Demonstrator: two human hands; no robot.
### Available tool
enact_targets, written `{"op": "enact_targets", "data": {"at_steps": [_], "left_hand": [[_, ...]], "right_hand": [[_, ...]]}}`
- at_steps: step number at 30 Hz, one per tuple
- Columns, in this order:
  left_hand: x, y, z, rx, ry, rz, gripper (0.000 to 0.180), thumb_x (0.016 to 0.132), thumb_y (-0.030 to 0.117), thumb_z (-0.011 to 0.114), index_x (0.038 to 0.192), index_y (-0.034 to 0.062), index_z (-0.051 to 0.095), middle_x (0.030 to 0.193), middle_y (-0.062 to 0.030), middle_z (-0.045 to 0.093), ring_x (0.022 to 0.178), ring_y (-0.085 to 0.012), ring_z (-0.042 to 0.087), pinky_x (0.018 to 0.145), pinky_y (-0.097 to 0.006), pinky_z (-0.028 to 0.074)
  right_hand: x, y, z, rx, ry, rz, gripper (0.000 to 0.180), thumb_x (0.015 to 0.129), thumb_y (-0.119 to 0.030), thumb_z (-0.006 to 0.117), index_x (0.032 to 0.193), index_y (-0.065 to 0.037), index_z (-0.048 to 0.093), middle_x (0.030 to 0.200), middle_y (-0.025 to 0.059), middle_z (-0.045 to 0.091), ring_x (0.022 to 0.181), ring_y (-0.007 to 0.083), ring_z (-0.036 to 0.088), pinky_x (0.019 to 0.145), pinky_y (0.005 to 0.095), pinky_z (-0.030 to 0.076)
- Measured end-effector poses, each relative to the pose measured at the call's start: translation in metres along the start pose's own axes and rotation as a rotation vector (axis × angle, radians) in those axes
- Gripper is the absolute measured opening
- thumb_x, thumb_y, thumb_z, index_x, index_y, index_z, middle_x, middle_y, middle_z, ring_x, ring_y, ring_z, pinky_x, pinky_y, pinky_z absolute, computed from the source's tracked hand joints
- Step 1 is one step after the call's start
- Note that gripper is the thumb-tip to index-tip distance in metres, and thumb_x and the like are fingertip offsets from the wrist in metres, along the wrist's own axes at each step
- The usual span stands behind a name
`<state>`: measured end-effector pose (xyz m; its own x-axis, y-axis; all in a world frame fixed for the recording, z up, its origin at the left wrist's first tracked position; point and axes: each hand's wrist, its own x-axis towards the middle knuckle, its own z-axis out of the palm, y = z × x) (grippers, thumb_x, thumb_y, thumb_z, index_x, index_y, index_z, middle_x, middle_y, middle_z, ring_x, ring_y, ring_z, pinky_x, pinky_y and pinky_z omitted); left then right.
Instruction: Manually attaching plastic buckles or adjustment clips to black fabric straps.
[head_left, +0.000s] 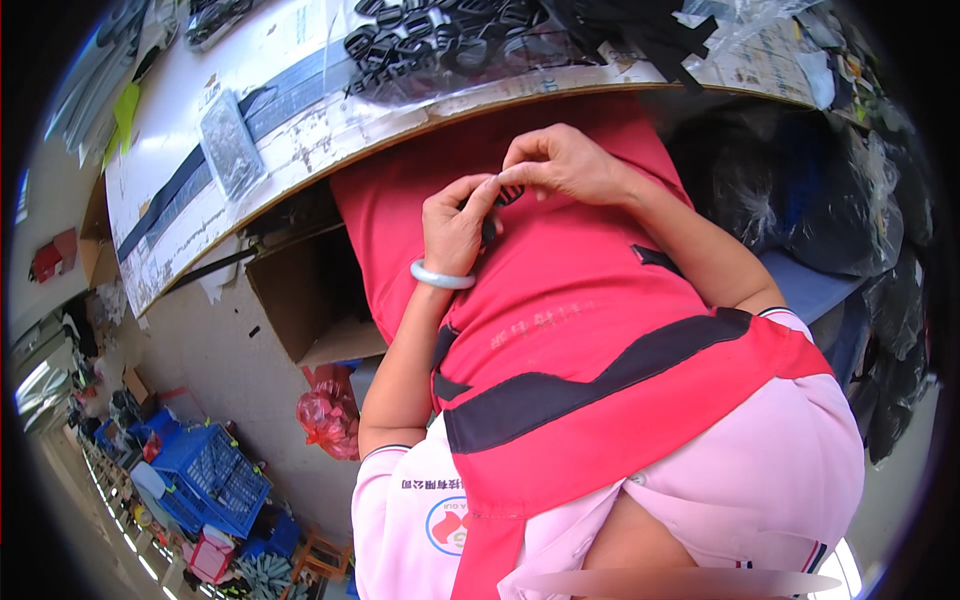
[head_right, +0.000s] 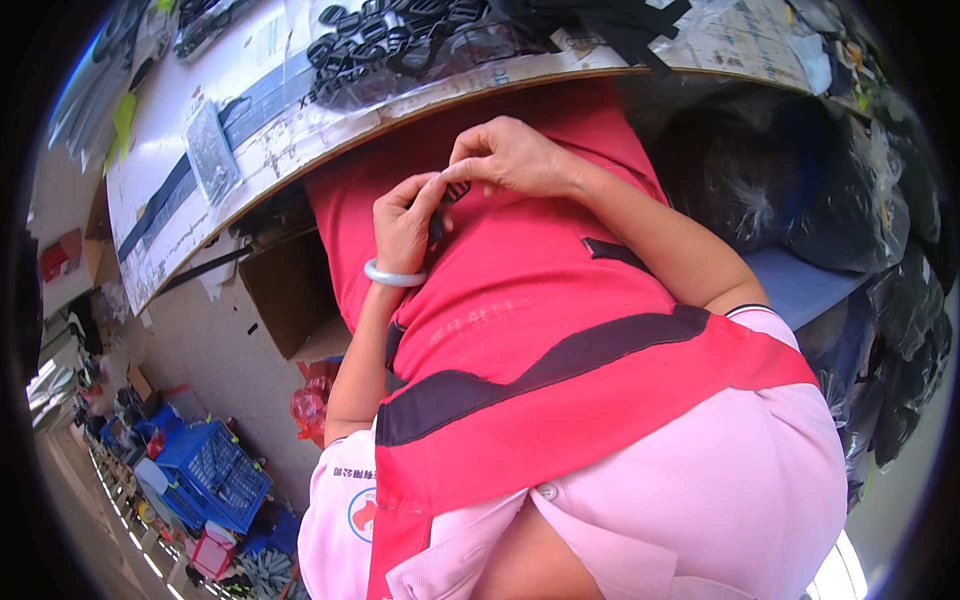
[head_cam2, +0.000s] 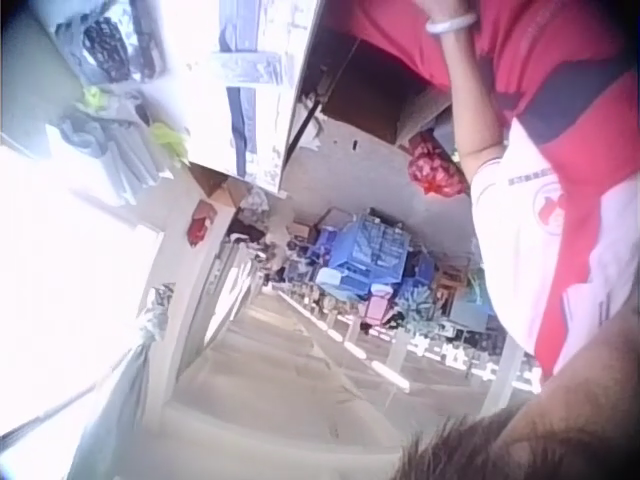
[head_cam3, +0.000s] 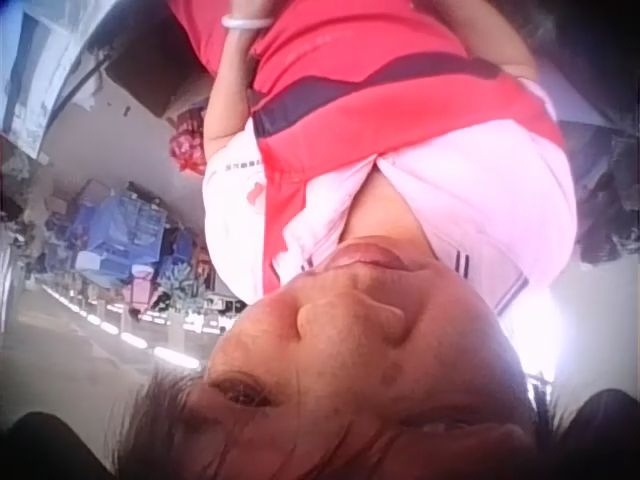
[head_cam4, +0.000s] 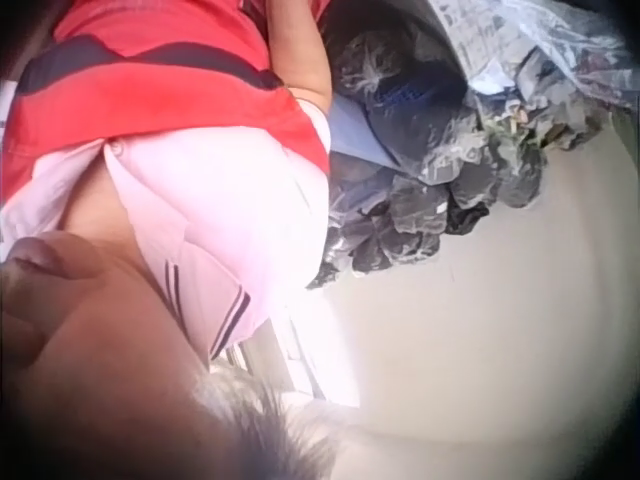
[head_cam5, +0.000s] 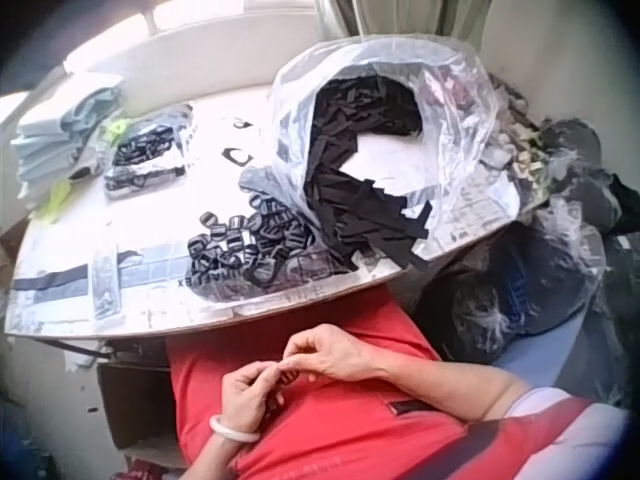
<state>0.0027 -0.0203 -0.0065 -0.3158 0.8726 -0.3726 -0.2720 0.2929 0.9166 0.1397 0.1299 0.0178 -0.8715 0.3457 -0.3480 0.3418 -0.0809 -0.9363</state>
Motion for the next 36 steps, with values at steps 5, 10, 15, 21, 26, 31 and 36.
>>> {"op": "enact_targets", "data": {"at_steps": [5, 10, 15, 21, 26, 31, 36], "left_hand": [[0.007, -0.008, -0.015, -0.749, -0.160, -0.351, 0.023, 0.095, 0.029, 0.059, 0.096, 0.0065, 0.062, 0.079, -0.0062, 0.061, 0.063, -0.0161, 0.059, 0.046, -0.024, 0.045], [0.011, -0.002, -0.005, -0.771, 0.022, -0.468, 0.021, 0.095, 0.029, 0.059, 0.098, 0.0085, 0.059, 0.082, -0.0045, 0.060, 0.075, -0.0185, 0.060, 0.056, -0.030, 0.050], [0.011, -0.014, -0.014, -0.875, -0.190, -0.404, 0.018, 0.094, 0.025, 0.061, 0.099, 0.0081, 0.058, 0.083, -0.0039, 0.059, 0.076, -0.0171, 0.057, 0.057, -0.028, 0.048], [0.013, -0.011, -0.010, -0.824, -0.189, -0.414, 0.014, 0.092, 0.019, 0.063, 0.099, 0.0075, 0.058, 0.083, -0.0044, 0.058, 0.076, -0.0176, 0.056, 0.058, -0.029, 0.047], [0.014, -0.013, -0.012, -0.810, -0.176, -0.403, 0.015, 0.092, 0.018, 0.063, 0.100, 0.0072, 0.058, 0.083, -0.0048, 0.058, 0.076, -0.0179, 0.056, 0.058, -0.029, 0.047], [0.013, -0.010, -0.009, -0.795, -0.133, -0.406, 0.015, 0.092, 0.018, 0.063, 0.099, 0.0063, 0.058, 0.081, -0.0050, 0.057, 0.075, -0.0175, 0.056, 0.058, -0.029, 0.047], [0.014, -0.004, -0.003, -0.707, -0.130, -0.375, 0.015, 0.091, 0.016, 0.064, 0.100, 0.0051, 0.059, 0.080, -0.0056, 0.058, 0.071, -0.0166, 0.058, 0.054, -0.027, 0.047]], "right_hand": [[-0.019, -0.009, -0.021, -0.382, 0.558, -0.404, 0.009, 0.089, -0.007, 0.065, 0.093, 0.001, 0.065, 0.081, 0.0018, 0.063, 0.073, 0.0070, 0.057, 0.066, 0.0230, 0.047], [-0.023, -0.027, -0.080, -0.724, 0.907, -0.499, 0.018, 0.085, -0.012, 0.067, 0.103, -0.009, 0.065, 0.091, 0.0049, 0.062, 0.077, 0.0191, 0.061, 0.069, 0.0289, 0.050], [-0.023, -0.032, -0.117, -0.993, 0.939, -0.428, 0.025, 0.082, -0.013, 0.067, 0.107, -0.009, 0.065, 0.104, 0.0071, 0.063, 0.104, 0.0264, 0.057, 0.092, 0.0348, 0.045], [-0.012, -0.018, -0.135, -1.124, 0.944, -0.434, 0.027, 0.083, -0.017, 0.067, 0.109, -0.010, 0.065, 0.106, 0.0061, 0.063, 0.103, 0.0249, 0.058, 0.092, 0.0346, 0.046], [-0.020, -0.024, -0.137, -1.052, 0.961, -0.194, 0.032, 0.082, -0.021, 0.069, 0.112, -0.012, 0.063, 0.109, 0.0058, 0.062, 0.108, 0.0261, 0.056, 0.095, 0.0355, 0.044], [0.000, -0.020, -0.130, -1.163, 0.959, -0.509, 0.031, 0.078, -0.018, 0.071, 0.108, -0.012, 0.065, 0.106, 0.0097, 0.061, 0.101, 0.0286, 0.056, 0.092, 0.0372, 0.045], [0.022, -0.014, -0.149, -1.205, 0.924, -0.622, 0.017, 0.076, -0.011, 0.070, 0.092, -0.008, 0.068, 0.095, 0.0107, 0.062, 0.096, 0.0298, 0.056, 0.084, 0.0394, 0.046]]}}
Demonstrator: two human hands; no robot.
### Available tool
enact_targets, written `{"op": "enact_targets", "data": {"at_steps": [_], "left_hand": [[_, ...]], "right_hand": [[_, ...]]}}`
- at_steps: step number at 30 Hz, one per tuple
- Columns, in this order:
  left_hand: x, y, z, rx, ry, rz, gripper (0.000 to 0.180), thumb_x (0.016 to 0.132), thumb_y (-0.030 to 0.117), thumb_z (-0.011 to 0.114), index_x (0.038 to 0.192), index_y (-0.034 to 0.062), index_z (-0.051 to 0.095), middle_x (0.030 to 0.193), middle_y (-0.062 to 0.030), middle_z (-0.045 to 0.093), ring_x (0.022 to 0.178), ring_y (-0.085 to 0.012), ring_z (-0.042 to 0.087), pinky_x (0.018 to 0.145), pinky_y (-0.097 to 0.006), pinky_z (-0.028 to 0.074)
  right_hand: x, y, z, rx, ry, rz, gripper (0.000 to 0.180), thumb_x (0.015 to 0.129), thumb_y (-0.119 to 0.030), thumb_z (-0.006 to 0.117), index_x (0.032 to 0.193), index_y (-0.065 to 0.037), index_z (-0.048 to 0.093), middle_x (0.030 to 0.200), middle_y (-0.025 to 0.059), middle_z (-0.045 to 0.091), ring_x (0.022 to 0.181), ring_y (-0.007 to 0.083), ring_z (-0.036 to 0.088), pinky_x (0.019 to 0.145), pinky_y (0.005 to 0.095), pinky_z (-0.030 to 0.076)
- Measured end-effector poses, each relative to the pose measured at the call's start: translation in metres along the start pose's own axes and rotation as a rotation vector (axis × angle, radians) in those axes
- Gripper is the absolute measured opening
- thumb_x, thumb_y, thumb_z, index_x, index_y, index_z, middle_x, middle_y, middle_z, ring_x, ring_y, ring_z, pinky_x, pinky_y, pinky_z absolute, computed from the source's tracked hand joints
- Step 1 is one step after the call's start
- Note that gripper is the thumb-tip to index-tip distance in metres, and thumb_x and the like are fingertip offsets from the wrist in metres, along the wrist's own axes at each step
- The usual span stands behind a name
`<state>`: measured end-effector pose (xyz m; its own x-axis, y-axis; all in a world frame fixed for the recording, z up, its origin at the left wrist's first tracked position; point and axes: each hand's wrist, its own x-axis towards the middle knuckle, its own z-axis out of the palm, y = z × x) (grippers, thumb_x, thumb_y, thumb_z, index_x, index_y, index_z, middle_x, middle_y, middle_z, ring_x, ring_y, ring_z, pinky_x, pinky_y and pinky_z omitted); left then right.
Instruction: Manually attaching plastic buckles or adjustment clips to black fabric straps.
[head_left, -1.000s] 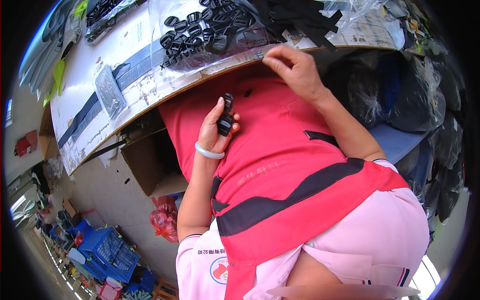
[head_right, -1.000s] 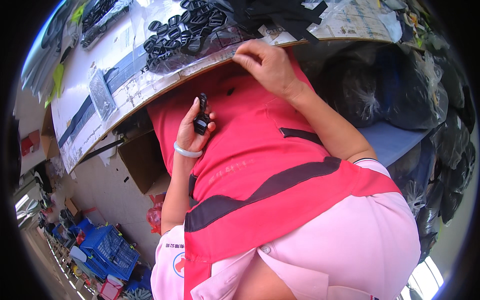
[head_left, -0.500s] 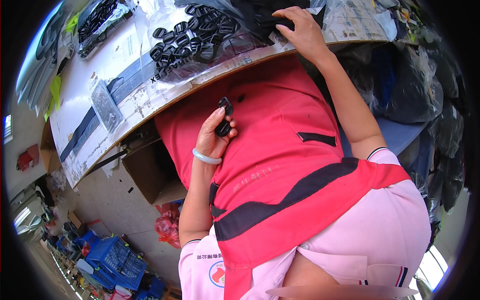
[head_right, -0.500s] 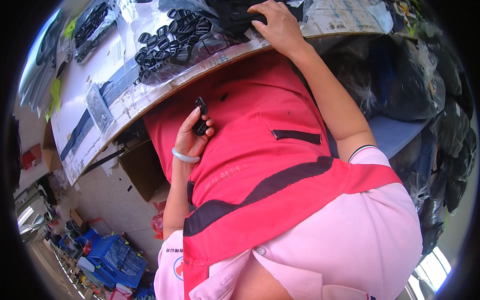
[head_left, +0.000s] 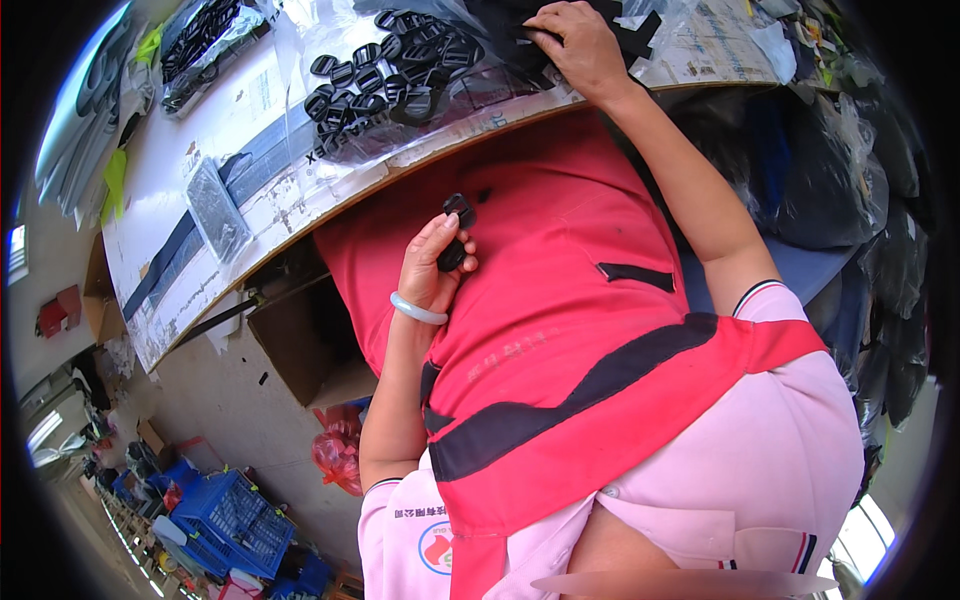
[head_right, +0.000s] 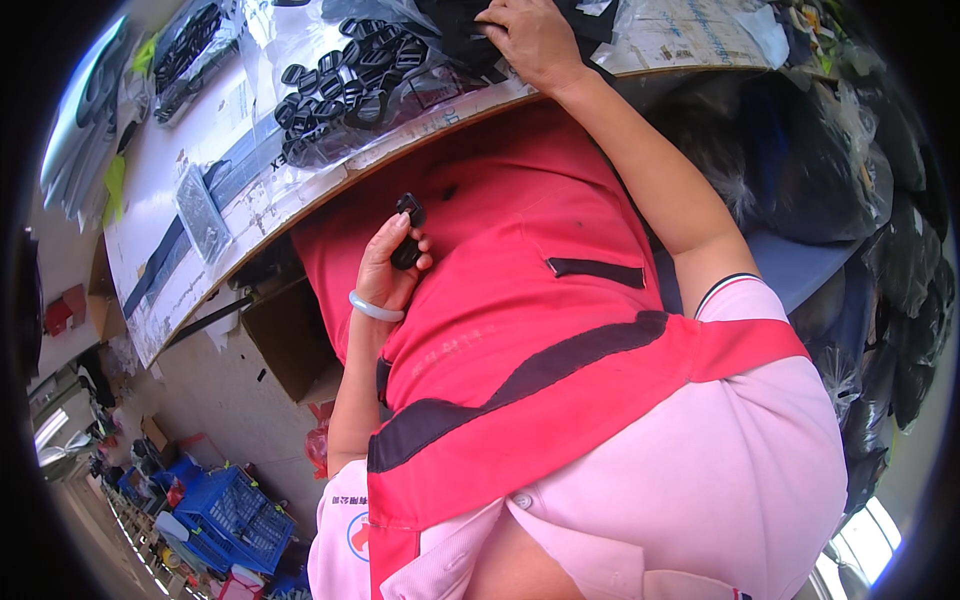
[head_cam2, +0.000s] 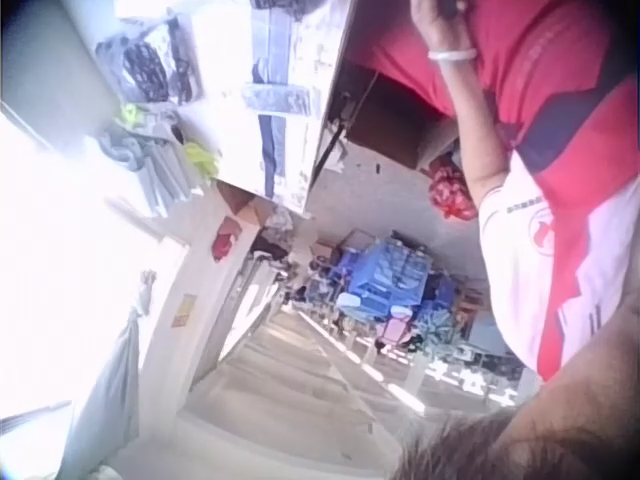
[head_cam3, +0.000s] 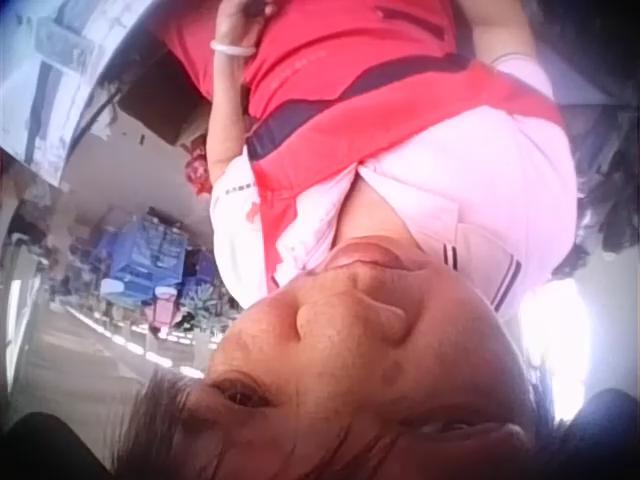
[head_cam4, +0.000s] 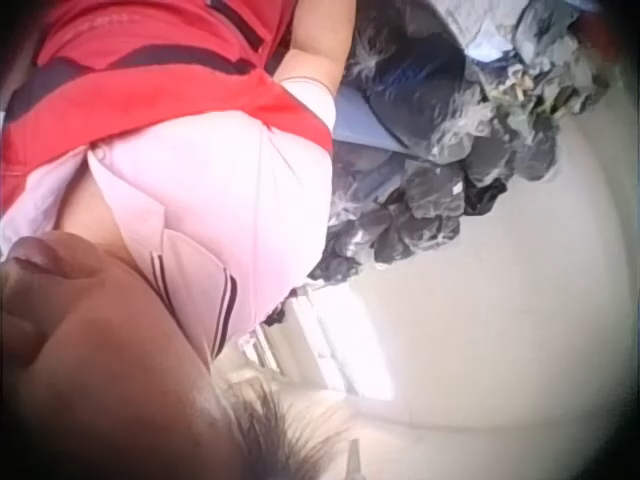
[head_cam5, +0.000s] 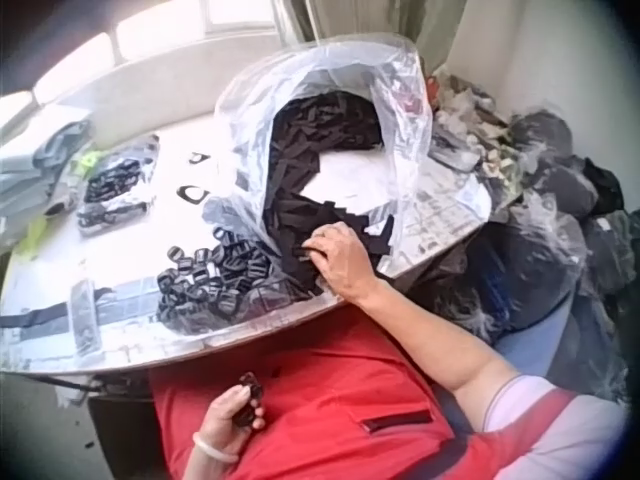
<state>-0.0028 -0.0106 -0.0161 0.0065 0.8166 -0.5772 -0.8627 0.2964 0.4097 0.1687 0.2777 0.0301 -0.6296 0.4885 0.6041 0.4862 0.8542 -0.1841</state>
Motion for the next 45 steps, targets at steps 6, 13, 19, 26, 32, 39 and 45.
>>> {"op": "enact_targets", "data": {"at_steps": [6, 13, 19, 26, 32, 39, 45], "left_hand": [[-0.012, 0.001, 0.009, 0.255, 0.092, 0.183, 0.018, 0.092, 0.014, 0.064, 0.102, 0.0011, 0.059, 0.078, -0.0069, 0.060, 0.065, -0.0140, 0.057, 0.047, -0.024, 0.044], [-0.012, -0.002, 0.018, 0.387, 0.091, 0.436, 0.017, 0.090, 0.008, 0.065, 0.100, -0.0049, 0.066, 0.078, -0.0076, 0.065, 0.058, -0.0094, 0.058, 0.043, -0.021, 0.045], [-0.018, -0.006, 0.015, 0.556, 0.149, 0.543, 0.013, 0.089, 0.006, 0.065, 0.099, -0.0024, 0.068, 0.077, -0.0024, 0.065, 0.055, -0.0063, 0.055, 0.045, -0.019, 0.041], [-0.013, -0.003, 0.014, 1.166, 0.214, 1.086, 0.011, 0.082, 0.000, 0.069, 0.093, -0.0013, 0.068, 0.070, -0.0064, 0.061, 0.060, -0.0106, 0.056, 0.054, -0.024, 0.043], [-0.013, -0.002, 0.012, 1.227, 0.211, 1.135, 0.014, 0.079, -0.003, 0.070, 0.092, -0.0015, 0.067, 0.073, -0.0108, 0.062, 0.061, -0.0176, 0.060, 0.057, -0.027, 0.046], [-0.008, -0.001, 0.007, 1.292, 0.130, 1.171, 0.012, 0.082, 0.000, 0.069, 0.094, -0.0016, 0.068, 0.076, -0.0108, 0.064, 0.063, -0.0177, 0.062, 0.055, -0.027, 0.047], [-0.009, 0.000, 0.008, 0.143, 0.103, 0.260, 0.026, 0.094, 0.018, 0.060, 0.105, -0.0051, 0.063, 0.080, -0.0073, 0.063, 0.058, -0.0118, 0.057, 0.044, -0.023, 0.044]], "right_hand": [[0.007, -0.070, -0.042, 0.330, 0.097, -0.022, 0.024, 0.085, -0.010, 0.068, 0.109, -0.009, 0.066, 0.099, 0.0055, 0.067, 0.093, 0.0206, 0.061, 0.087, 0.0288, 0.048], [-0.050, -0.154, -0.038, 1.170, -0.705, 0.569, 0.016, 0.094, -0.016, 0.062, 0.094, 0.000, 0.064, 0.079, -0.0037, 0.059, 0.071, 0.0025, 0.052, 0.061, 0.0191, 0.043], [-0.062, -0.155, -0.025, 1.241, -0.842, 0.855, 0.021, 0.095, -0.022, 0.060, 0.089, -0.004, 0.066, 0.068, -0.0057, 0.058, 0.059, -0.0007, 0.047, 0.050, 0.0170, 0.035], [-0.065, -0.159, -0.015, 1.512, -0.776, 1.049, 0.025, 0.094, -0.027, 0.062, 0.090, -0.003, 0.063, 0.066, 0.0000, 0.058, 0.048, 0.0052, 0.052, 0.042, 0.0196, 0.042], [-0.063, -0.162, -0.007, 1.515, -0.670, 1.081, 0.026, 0.092, -0.029, 0.065, 0.094, -0.003, 0.061, 0.068, 0.0021, 0.059, 0.049, 0.0069, 0.054, 0.044, 0.0193, 0.045], [-0.067, -0.143, 0.006, 1.598, -0.905, 1.084, 0.030, 0.092, -0.031, 0.065, 0.105, -0.004, 0.061, 0.074, 0.0011, 0.060, 0.055, 0.0066, 0.056, 0.049, 0.0190, 0.047], [-0.071, -0.150, 0.005, 1.526, -0.723, 0.894, 0.021, 0.091, -0.022, 0.067, 0.100, -0.003, 0.066, 0.082, 0.0019, 0.064, 0.073, 0.0067, 0.059, 0.068, 0.0198, 0.049]]}}
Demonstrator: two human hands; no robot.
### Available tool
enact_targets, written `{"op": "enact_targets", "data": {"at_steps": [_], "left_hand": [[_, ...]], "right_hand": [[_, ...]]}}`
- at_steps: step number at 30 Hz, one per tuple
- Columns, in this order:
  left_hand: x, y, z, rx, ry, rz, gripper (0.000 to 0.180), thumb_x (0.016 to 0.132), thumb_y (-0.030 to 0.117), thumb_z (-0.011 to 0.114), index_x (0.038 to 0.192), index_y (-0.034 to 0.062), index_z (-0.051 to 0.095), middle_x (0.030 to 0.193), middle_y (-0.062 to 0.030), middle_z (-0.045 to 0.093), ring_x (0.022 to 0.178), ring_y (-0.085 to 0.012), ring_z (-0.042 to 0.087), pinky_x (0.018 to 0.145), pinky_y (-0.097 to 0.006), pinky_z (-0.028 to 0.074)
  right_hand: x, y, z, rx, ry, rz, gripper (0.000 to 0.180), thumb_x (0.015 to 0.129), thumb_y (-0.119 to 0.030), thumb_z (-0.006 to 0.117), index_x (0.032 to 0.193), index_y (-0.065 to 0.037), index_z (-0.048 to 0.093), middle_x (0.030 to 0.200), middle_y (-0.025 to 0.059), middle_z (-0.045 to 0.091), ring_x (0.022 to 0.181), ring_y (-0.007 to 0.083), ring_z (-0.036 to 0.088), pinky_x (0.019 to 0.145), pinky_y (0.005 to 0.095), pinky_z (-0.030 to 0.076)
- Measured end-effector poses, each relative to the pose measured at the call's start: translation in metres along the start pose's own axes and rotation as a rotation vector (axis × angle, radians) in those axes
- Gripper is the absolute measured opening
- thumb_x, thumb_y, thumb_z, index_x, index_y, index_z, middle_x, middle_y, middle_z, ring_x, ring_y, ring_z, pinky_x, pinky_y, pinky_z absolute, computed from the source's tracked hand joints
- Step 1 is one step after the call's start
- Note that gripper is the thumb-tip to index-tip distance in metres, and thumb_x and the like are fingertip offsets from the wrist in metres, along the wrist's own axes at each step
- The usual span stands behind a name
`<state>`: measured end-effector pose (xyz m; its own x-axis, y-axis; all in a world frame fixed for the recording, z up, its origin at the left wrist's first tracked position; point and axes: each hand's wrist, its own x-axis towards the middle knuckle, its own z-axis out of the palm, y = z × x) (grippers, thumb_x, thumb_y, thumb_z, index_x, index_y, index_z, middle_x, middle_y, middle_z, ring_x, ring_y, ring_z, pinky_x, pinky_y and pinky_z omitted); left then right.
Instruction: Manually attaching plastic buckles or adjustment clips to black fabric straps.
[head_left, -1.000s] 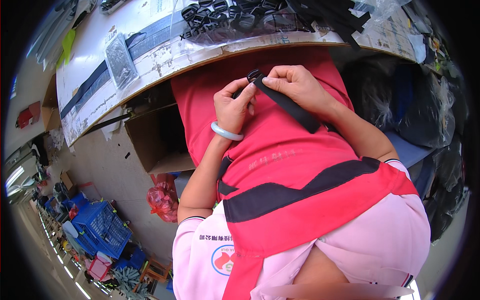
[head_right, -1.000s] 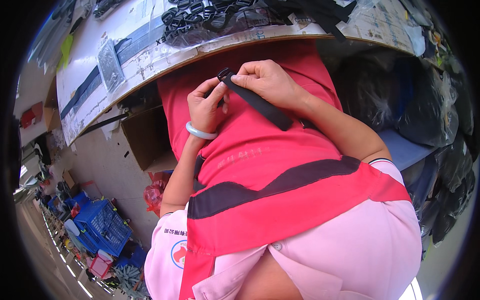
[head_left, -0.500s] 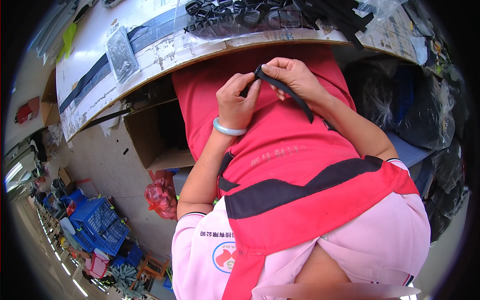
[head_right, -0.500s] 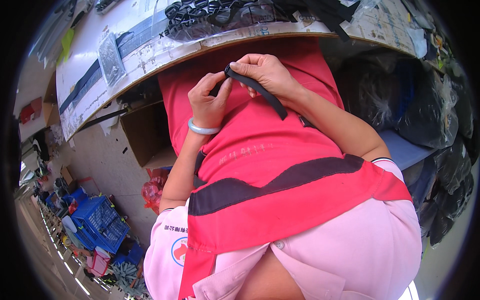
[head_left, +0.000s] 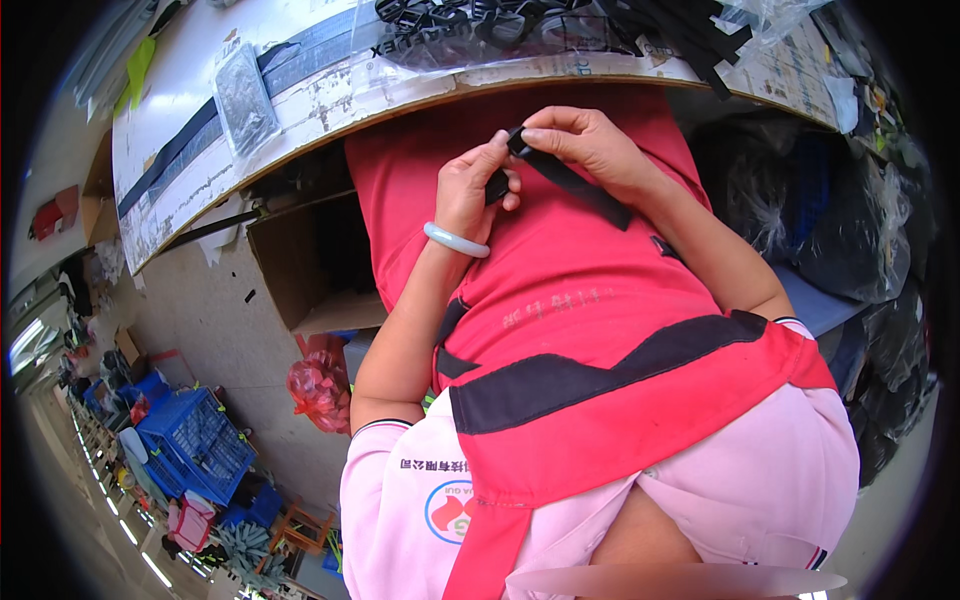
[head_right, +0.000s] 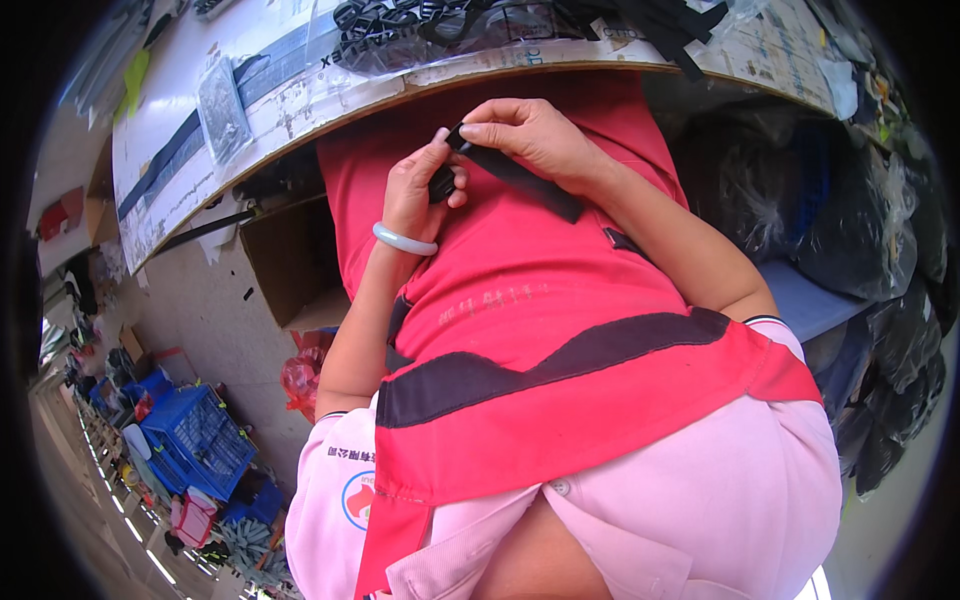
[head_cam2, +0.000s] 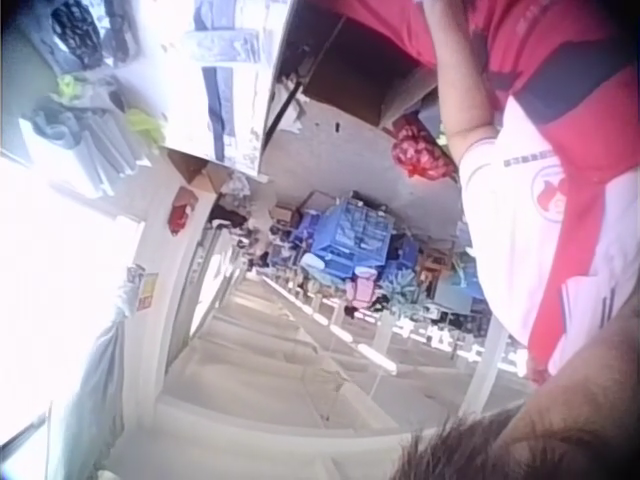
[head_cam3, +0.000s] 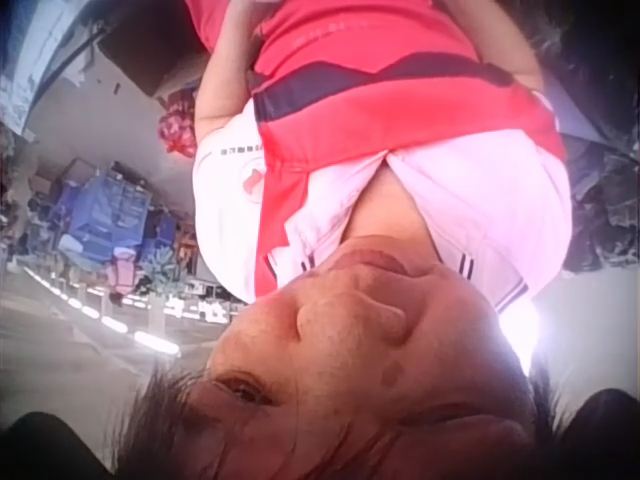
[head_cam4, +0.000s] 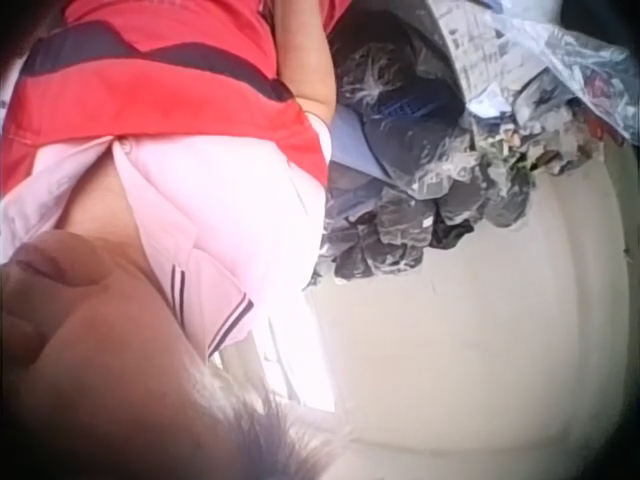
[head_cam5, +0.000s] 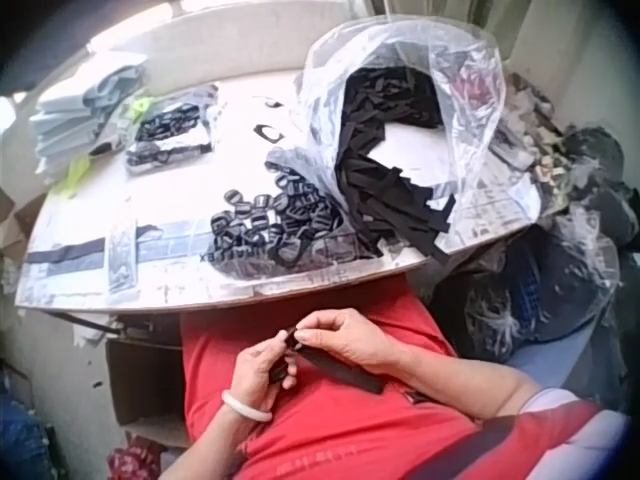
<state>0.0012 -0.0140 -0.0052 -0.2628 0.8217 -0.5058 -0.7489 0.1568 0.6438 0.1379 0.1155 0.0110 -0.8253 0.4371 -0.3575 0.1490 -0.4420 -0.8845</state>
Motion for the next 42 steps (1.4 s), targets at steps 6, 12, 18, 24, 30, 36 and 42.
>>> {"op": "enact_targets", "data": {"at_steps": [6, 12, 18, 24, 30, 36, 42], "left_hand": [[0.002, 0.003, 0.002, -0.006, 0.019, 0.086, 0.024, 0.090, 0.014, 0.066, 0.102, -0.0066, 0.065, 0.081, -0.0099, 0.066, 0.056, -0.0128, 0.059, 0.041, -0.022, 0.044], [0.000, 0.002, 0.008, 0.165, 0.097, 0.265, 0.021, 0.089, 0.011, 0.067, 0.101, -0.0071, 0.067, 0.083, -0.0111, 0.068, 0.056, -0.0113, 0.060, 0.041, -0.021, 0.044], [-0.006, -0.002, 0.012, 0.328, 0.090, 0.396, 0.015, 0.086, 0.003, 0.068, 0.101, -0.0022, 0.070, 0.079, -0.0052, 0.064, 0.058, -0.0081, 0.057, 0.042, -0.019, 0.045], [-0.005, -0.001, 0.006, 0.371, 0.009, 0.485, 0.015, 0.084, -0.003, 0.068, 0.098, 0.0000, 0.071, 0.085, -0.0021, 0.060, 0.067, -0.0079, 0.058, 0.047, -0.019, 0.047], [-0.010, -0.004, 0.005, 0.460, -0.109, 0.546, 0.015, 0.081, -0.006, 0.069, 0.094, 0.0016, 0.072, 0.096, -0.0032, 0.056, 0.074, -0.0085, 0.057, 0.051, -0.019, 0.049], [-0.012, -0.002, 0.007, 0.504, -0.166, 0.587, 0.015, 0.081, -0.006, 0.069, 0.094, 0.0021, 0.072, 0.097, -0.0030, 0.054, 0.073, -0.0075, 0.056, 0.050, -0.018, 0.047], [-0.019, 0.001, 0.008, 0.448, -0.162, 0.437, 0.011, 0.086, -0.001, 0.066, 0.096, 0.0007, 0.070, 0.097, -0.0046, 0.058, 0.064, -0.0075, 0.055, 0.049, -0.020, 0.048]], "right_hand": [[-0.026, -0.035, 0.026, -0.250, 0.109, -0.446, 0.012, 0.090, -0.013, 0.067, 0.096, -0.002, 0.066, 0.080, -0.0010, 0.061, 0.067, 0.0049, 0.057, 0.062, 0.0181, 0.047], [-0.015, -0.022, 0.012, -0.310, 0.147, -0.050, 0.015, 0.091, -0.015, 0.065, 0.089, -0.001, 0.061, 0.070, 0.0013, 0.062, 0.050, 0.0039, 0.054, 0.043, 0.0184, 0.044], [-0.010, -0.013, 0.015, -0.249, 0.146, 0.010, 0.015, 0.091, -0.013, 0.065, 0.091, -0.002, 0.056, 0.070, 0.0019, 0.060, 0.052, 0.0057, 0.057, 0.044, 0.0191, 0.046], [-0.009, -0.018, 0.010, -0.088, 0.137, -0.083, 0.025, 0.095, -0.017, 0.060, 0.112, 0.001, 0.061, 0.079, 0.0019, 0.061, 0.066, 0.0081, 0.061, 0.055, 0.0203, 0.053], [-0.006, -0.016, -0.006, -0.197, -0.011, 0.004, 0.021, 0.090, -0.019, 0.068, 0.098, 0.000, 0.067, 0.078, 0.0011, 0.064, 0.068, 0.0067, 0.060, 0.059, 0.0208, 0.050], [-0.001, -0.016, -0.011, -0.303, 0.073, -0.157, 0.011, 0.088, -0.011, 0.068, 0.093, -0.002, 0.066, 0.095, -0.0005, 0.063, 0.084, 0.0067, 0.059, 0.078, 0.0234, 0.049], [0.009, -0.004, -0.015, -0.305, 0.218, -0.319, 0.016, 0.086, -0.011, 0.070, 0.095, -0.003, 0.059, 0.084, 0.0006, 0.062, 0.080, 0.0074, 0.060, 0.070, 0.0234, 0.052]]}}
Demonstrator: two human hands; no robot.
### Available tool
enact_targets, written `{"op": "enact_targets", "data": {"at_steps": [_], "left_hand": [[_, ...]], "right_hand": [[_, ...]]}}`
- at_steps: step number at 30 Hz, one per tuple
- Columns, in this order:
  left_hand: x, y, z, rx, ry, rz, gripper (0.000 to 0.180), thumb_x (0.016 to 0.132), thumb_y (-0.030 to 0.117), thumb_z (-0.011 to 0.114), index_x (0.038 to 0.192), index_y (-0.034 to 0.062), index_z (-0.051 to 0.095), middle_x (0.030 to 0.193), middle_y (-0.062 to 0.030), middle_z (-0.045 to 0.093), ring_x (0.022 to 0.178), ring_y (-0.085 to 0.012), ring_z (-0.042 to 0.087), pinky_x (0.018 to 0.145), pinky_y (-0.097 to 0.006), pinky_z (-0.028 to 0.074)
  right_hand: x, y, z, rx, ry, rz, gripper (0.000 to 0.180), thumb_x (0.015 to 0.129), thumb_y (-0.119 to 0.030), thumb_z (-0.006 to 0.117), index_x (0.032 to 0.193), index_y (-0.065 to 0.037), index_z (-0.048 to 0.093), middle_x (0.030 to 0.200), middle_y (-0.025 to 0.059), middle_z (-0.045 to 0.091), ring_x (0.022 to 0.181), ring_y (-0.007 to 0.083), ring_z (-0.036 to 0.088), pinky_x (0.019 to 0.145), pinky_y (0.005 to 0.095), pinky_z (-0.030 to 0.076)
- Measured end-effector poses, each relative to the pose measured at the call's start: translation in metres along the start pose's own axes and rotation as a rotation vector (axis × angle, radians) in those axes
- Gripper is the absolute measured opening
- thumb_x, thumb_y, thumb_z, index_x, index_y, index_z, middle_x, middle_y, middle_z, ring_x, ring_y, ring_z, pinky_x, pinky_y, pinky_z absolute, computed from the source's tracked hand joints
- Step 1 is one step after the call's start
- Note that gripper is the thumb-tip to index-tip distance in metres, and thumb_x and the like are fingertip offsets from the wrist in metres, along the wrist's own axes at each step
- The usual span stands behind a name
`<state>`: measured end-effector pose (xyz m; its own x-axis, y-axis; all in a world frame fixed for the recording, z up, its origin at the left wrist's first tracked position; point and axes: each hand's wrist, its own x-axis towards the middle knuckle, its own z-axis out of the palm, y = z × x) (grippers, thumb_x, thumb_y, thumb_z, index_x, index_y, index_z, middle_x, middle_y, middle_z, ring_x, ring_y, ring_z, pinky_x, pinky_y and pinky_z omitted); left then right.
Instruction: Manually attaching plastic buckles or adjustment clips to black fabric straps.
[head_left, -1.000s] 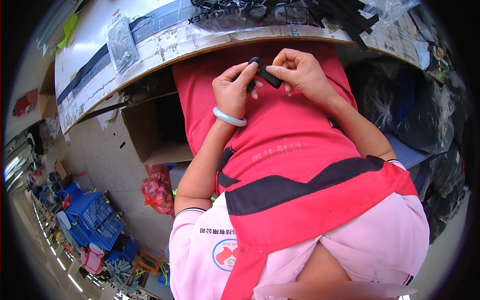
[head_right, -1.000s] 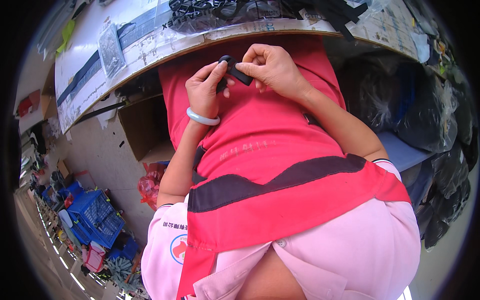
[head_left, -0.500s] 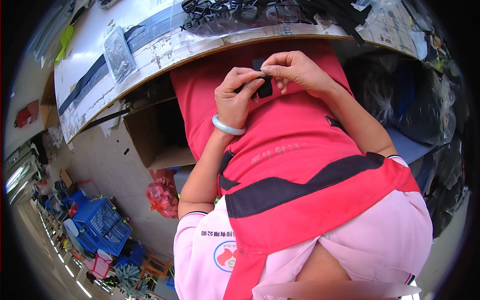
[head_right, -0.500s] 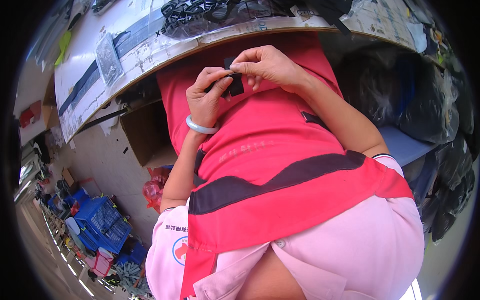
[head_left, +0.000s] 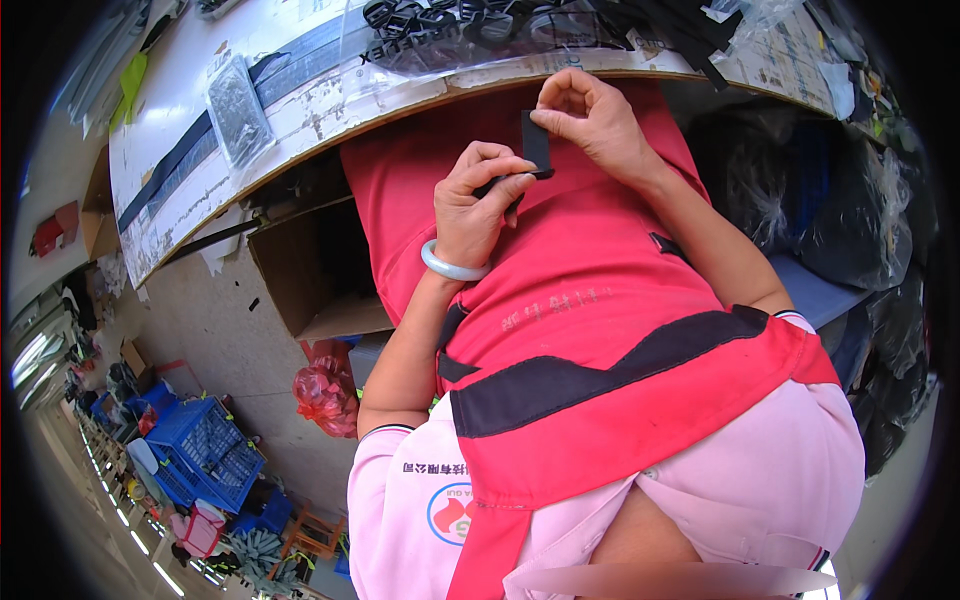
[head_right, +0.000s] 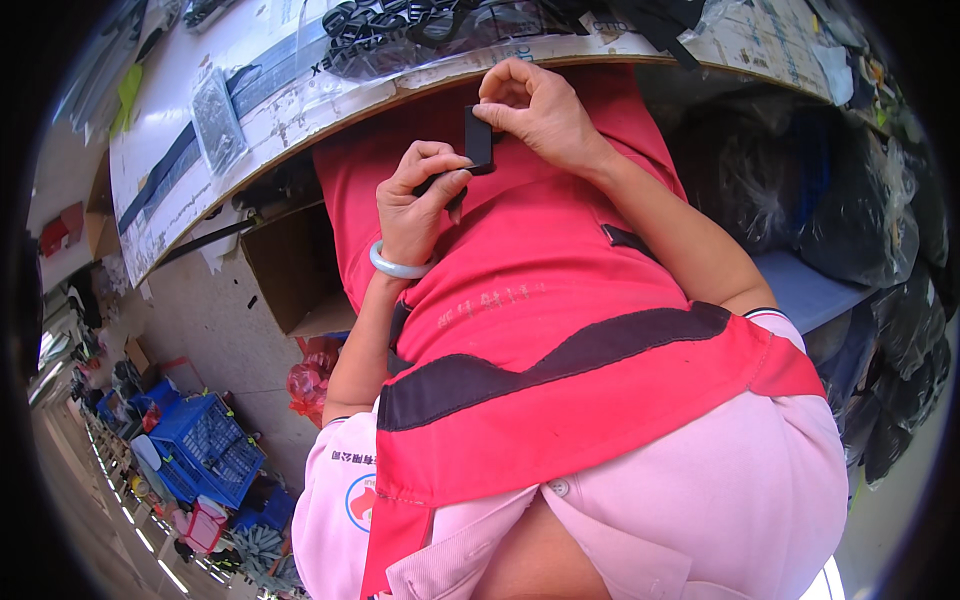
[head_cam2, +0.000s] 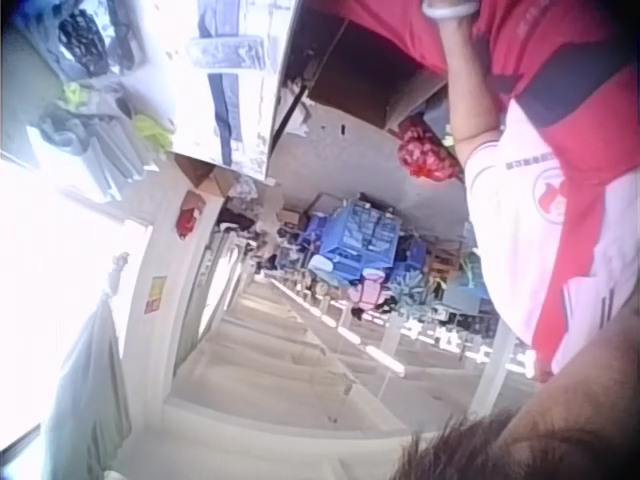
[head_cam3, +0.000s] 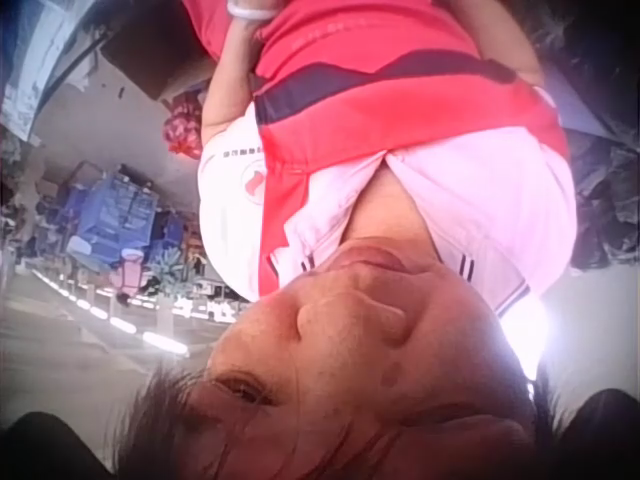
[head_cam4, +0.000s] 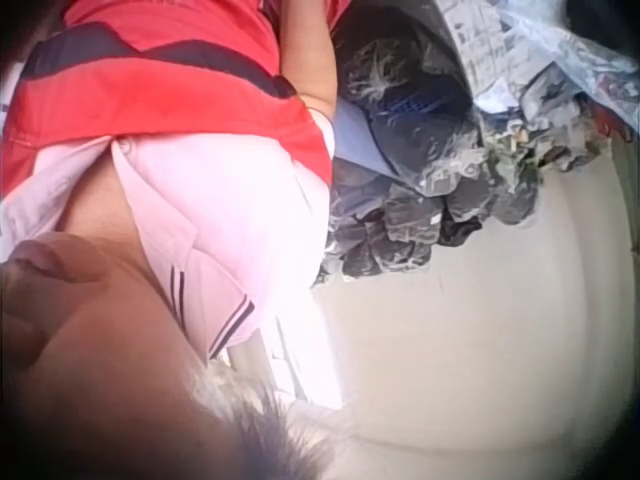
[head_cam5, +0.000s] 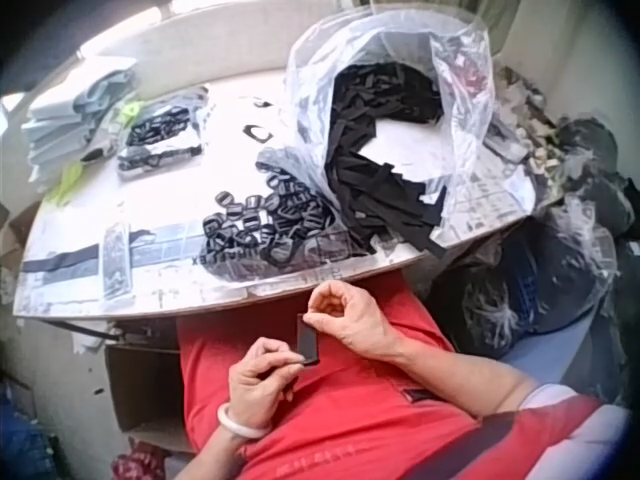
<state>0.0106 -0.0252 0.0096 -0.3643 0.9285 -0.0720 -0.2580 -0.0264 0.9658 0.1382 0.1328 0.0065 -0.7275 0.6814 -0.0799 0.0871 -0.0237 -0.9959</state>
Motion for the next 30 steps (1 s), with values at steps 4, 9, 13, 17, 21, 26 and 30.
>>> {"op": "enact_targets", "data": {"at_steps": [4, 9, 13, 17, 21, 26, 30], "left_hand": [[0.006, -0.019, -0.014, -0.394, 0.197, -0.243, 0.027, 0.097, 0.020, 0.057, 0.113, 0.0000, 0.061, 0.095, -0.0113, 0.067, 0.076, -0.0171, 0.065, 0.053, -0.025, 0.052], [0.001, -0.047, -0.015, -0.705, 0.200, -0.170, 0.032, 0.098, 0.027, 0.053, 0.123, 0.0062, 0.051, 0.102, -0.0053, 0.063, 0.102, -0.0234, 0.062, 0.078, -0.036, 0.056], [0.001, -0.060, -0.018, -0.735, 0.315, -0.319, 0.031, 0.098, 0.022, 0.054, 0.124, 0.0056, 0.048, 0.100, -0.0074, 0.063, 0.093, -0.0218, 0.065, 0.073, -0.033, 0.057], [0.010, -0.029, -0.018, -0.500, 0.150, -0.368, 0.028, 0.094, 0.013, 0.060, 0.117, -0.0007, 0.051, 0.099, -0.0160, 0.065, 0.071, -0.0196, 0.066, 0.057, -0.025, 0.054], [0.012, -0.025, -0.018, -0.402, 0.063, -0.434, 0.017, 0.093, 0.017, 0.063, 0.099, 0.0014, 0.059, 0.093, -0.0136, 0.066, 0.068, -0.0171, 0.064, 0.055, -0.025, 0.052], [0.013, -0.017, -0.009, -0.326, 0.083, -0.463, 0.011, 0.089, 0.011, 0.067, 0.093, 0.0019, 0.061, 0.088, -0.0111, 0.066, 0.067, -0.0166, 0.064, 0.054, -0.025, 0.052], [0.013, -0.020, -0.007, -0.301, 0.148, -0.395, 0.012, 0.087, 0.008, 0.069, 0.093, 0.0008, 0.062, 0.085, -0.0093, 0.065, 0.065, -0.0171, 0.064, 0.056, -0.026, 0.053]], "right_hand": [[0.010, -0.011, 0.009, 0.215, 0.064, 0.077, 0.013, 0.088, -0.009, 0.068, 0.095, -0.004, 0.059, 0.086, 0.0018, 0.063, 0.078, 0.0075, 0.062, 0.067, 0.0217, 0.053], [-0.005, -0.054, 0.077, 0.342, -0.378, -0.132, 0.034, 0.087, -0.018, 0.069, 0.115, -0.003, 0.057, 0.100, 0.0079, 0.065, 0.091, 0.0132, 0.063, 0.080, 0.0274, 0.051], [-0.006, -0.056, 0.066, -0.272, -0.407, -0.540, 0.020, 0.089, -0.011, 0.066, 0.106, -0.002, 0.063, 0.105, 0.0081, 0.064, 0.094, 0.0138, 0.063, 0.081, 0.0268, 0.050], [0.017, -0.057, -0.011, -0.500, 0.130, -0.546, 0.014, 0.088, -0.012, 0.064, 0.100, -0.004, 0.066, 0.091, 0.0114, 0.066, 0.079, 0.0223, 0.066, 0.069, 0.0279, 0.052], [0.052, -0.055, -0.089, -1.076, 0.524, -0.408, 0.014, 0.091, -0.010, 0.062, 0.102, -0.001, 0.065, 0.086, 0.0026, 0.065, 0.078, 0.0090, 0.061, 0.070, 0.0237, 0.050], [0.084, -0.033, -0.129, -1.139, 0.490, -0.225, 0.025, 0.072, -0.022, 0.077, 0.085, -0.004, 0.065, 0.085, 0.0116, 0.063, 0.085, 0.0307, 0.061, 0.073, 0.0383, 0.048], [0.087, -0.029, -0.128, -1.019, 0.497, -0.414, 0.014, 0.079, -0.015, 0.068, 0.083, -0.003, 0.061, 0.078, 0.0144, 0.061, 0.077, 0.0320, 0.062, 0.068, 0.0396, 0.048]]}}
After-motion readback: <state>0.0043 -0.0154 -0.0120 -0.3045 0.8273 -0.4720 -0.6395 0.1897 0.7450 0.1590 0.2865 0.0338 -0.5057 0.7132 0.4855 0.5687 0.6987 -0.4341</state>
